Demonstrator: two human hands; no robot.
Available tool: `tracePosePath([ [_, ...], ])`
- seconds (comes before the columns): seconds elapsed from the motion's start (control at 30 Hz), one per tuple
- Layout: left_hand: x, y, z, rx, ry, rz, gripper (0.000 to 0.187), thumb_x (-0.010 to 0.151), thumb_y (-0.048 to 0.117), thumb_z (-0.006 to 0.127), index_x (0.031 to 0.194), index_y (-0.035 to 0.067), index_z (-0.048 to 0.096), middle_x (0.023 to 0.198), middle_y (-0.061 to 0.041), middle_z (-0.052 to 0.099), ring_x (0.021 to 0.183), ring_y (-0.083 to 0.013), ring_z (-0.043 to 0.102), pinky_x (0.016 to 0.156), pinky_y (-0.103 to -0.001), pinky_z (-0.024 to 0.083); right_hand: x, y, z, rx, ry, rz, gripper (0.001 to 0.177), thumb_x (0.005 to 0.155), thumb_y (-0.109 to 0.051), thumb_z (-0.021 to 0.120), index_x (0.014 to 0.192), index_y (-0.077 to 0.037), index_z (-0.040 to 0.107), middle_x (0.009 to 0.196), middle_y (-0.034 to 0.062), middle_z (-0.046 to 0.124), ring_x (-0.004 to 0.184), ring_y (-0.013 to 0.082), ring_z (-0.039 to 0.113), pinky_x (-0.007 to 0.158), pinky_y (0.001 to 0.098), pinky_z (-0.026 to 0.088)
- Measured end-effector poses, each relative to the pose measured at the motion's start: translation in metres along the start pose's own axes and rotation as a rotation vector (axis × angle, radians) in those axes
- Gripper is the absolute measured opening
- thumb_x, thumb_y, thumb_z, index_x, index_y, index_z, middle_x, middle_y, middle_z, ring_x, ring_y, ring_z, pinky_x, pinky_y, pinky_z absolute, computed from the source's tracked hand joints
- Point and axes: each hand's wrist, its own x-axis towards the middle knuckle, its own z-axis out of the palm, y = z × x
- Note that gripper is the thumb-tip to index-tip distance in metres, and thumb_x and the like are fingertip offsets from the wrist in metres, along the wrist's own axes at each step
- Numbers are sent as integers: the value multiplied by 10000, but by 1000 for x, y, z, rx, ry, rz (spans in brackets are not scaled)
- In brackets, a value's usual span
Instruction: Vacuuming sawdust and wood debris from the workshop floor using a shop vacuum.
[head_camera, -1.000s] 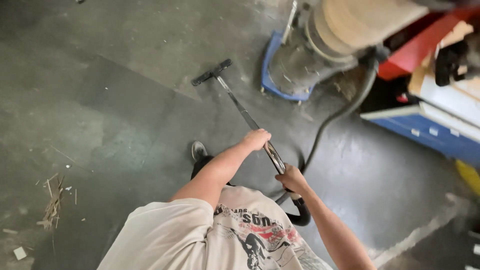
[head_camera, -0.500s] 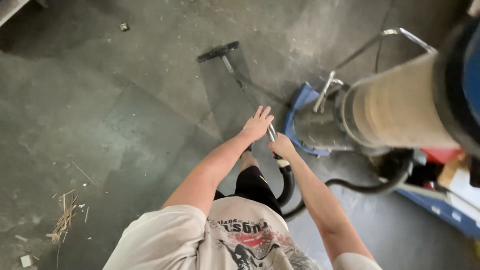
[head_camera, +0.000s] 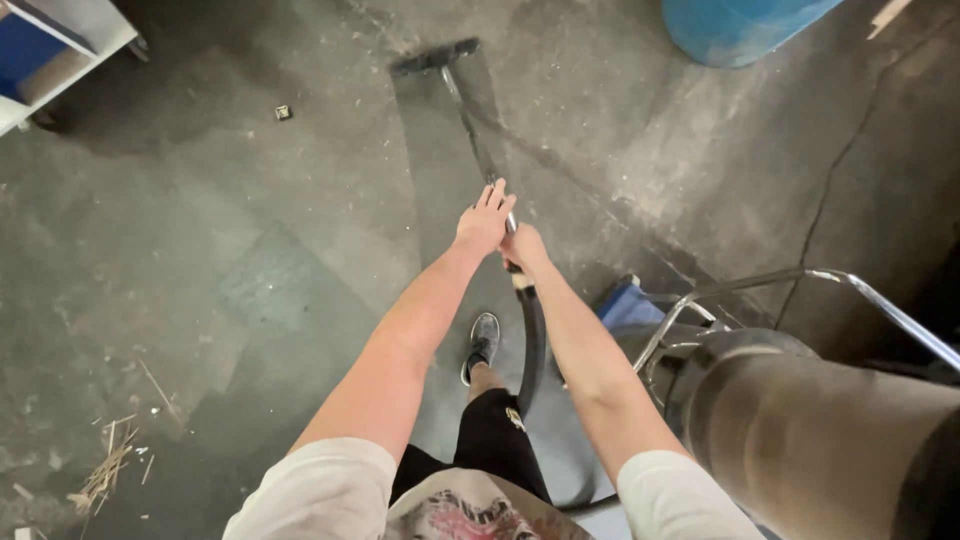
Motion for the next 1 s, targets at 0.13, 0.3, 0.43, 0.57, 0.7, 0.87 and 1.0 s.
tracePosePath([
  [0.13, 12, -7, 3, 27, 25, -2, 567, 1086, 135, 378, 1629, 214, 238, 1729, -77, -44, 1596, -297, 96, 1200, -443, 412, -7, -27, -10, 11, 1, -52, 64, 900, -48, 581, 882, 12, 569, 566, 101, 584, 438, 230, 659, 471, 348, 532],
  [0.3, -41, 29, 29, 31, 18, 91, 561, 1053, 102, 417, 1594, 210, 319, 1730, -57, 86, 1586, -291, 168, 1182, -405, 424, -72, 38, -2, -57, 3, -63, 104, 915, -45, 617, 912, 59, 616, 581, 141, 622, 502, 264, 690, 557, 366, 534],
  [0.43, -103, 65, 86, -2, 31, 224, 514, 1053, 95, 392, 1557, 196, 409, 1726, -30, 148, 1572, -318, 213, 1209, -390, 399, -156, 102, 19, -163, 9, 5, 148, 856, -71, 624, 921, 62, 632, 602, 196, 680, 558, 309, 730, 629, 421, 566],
  [0.57, -162, 95, 173, 56, 47, 345, 476, 1066, 102, 381, 1527, 212, 428, 1716, 6, 175, 1558, -302, 251, 1196, -371, 424, -271, 158, 61, -46, 59, 194, 218, 850, -75, 611, 1008, 74, 624, 610, 146, 657, 484, 265, 702, 541, 380, 573],
  [0.7, -238, 107, 269, -101, 224, 495, 270, 1076, 200, 427, 1267, 117, 598, 1519, -74, 463, 1416, -333, 462, 1097, -443, 506, -404, 208, 132, -128, 95, 235, 198, 810, -166, 678, 832, 29, 649, 561, 138, 677, 543, 289, 712, 647, 389, 569],
  [0.87, -354, 135, 320, -146, 39, 559, 125, 1023, 214, 532, 1063, 111, 592, 1185, -48, 565, 1228, -298, 555, 974, -393, 573, -562, 228, 199, 64, 132, 397, 220, 800, -135, 726, 917, 15, 615, 575, 98, 632, 476, 237, 684, 561, 365, 555],
  [1.0, -413, 172, 394, -6, -91, 647, 313, 910, 252, 758, 1124, 162, 548, 1256, 5, 573, 1343, -263, 497, 984, -397, 590, -668, 255, 232, 92, 145, 554, 228, 802, -166, 728, 870, 39, 657, 590, 128, 659, 510, 249, 707, 553, 379, 571],
])
